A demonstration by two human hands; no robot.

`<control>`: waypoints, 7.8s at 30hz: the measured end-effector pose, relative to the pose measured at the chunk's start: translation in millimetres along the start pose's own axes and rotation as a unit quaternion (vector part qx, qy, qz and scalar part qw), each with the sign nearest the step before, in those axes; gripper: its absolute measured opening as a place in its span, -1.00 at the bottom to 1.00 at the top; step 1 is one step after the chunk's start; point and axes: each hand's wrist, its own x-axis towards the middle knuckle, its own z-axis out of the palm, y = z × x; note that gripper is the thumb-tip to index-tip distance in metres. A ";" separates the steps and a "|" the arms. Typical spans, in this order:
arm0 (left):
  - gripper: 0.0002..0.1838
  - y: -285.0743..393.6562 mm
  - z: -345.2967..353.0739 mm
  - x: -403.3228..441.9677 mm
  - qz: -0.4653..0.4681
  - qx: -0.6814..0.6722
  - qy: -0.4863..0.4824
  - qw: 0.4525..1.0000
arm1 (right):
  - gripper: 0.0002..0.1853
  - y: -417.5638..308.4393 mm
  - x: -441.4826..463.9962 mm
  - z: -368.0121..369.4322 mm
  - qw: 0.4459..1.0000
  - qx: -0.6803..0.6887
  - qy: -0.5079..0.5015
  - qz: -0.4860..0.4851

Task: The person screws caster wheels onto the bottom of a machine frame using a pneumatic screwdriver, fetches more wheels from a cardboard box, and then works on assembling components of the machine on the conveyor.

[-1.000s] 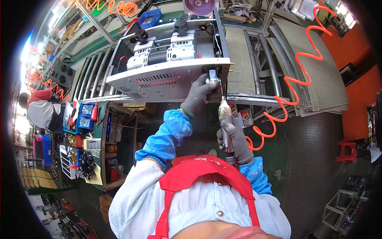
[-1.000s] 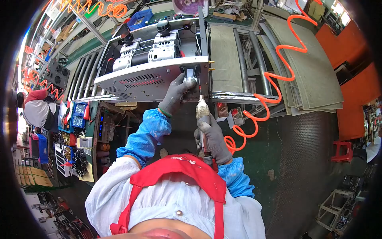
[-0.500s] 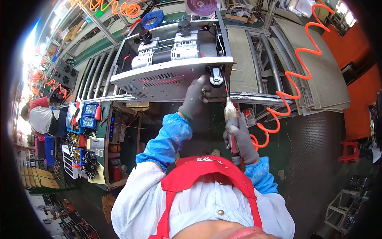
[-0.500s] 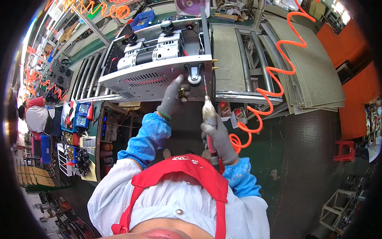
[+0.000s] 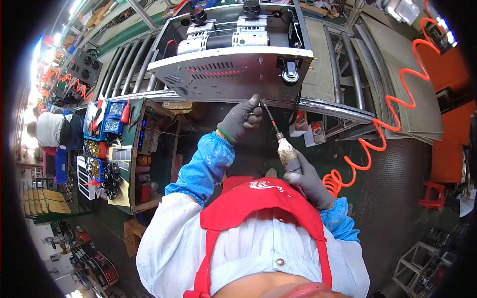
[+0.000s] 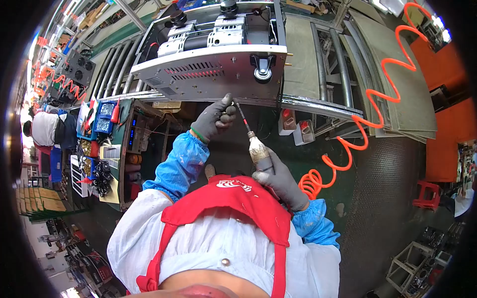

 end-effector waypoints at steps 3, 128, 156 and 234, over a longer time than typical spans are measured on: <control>-0.74 -5.2 8.2 -1.1 0.044 0.017 0.092 0.995 | -0.18 0.1 0.1 1.7 1.000 -0.005 -0.008 0.006; -0.68 62.4 -50.4 -132.7 0.192 0.046 0.171 0.965 | -0.01 -27.1 80.5 128.0 0.986 -0.130 -0.104 0.022; -0.76 65.2 -95.2 -167.5 0.208 -0.139 0.181 0.951 | -0.15 -9.8 105.1 136.4 0.915 0.218 -0.277 0.195; -0.77 110.3 -204.9 -317.4 0.180 0.016 0.332 0.926 | -0.13 12.0 112.2 269.5 0.981 0.058 -0.115 0.146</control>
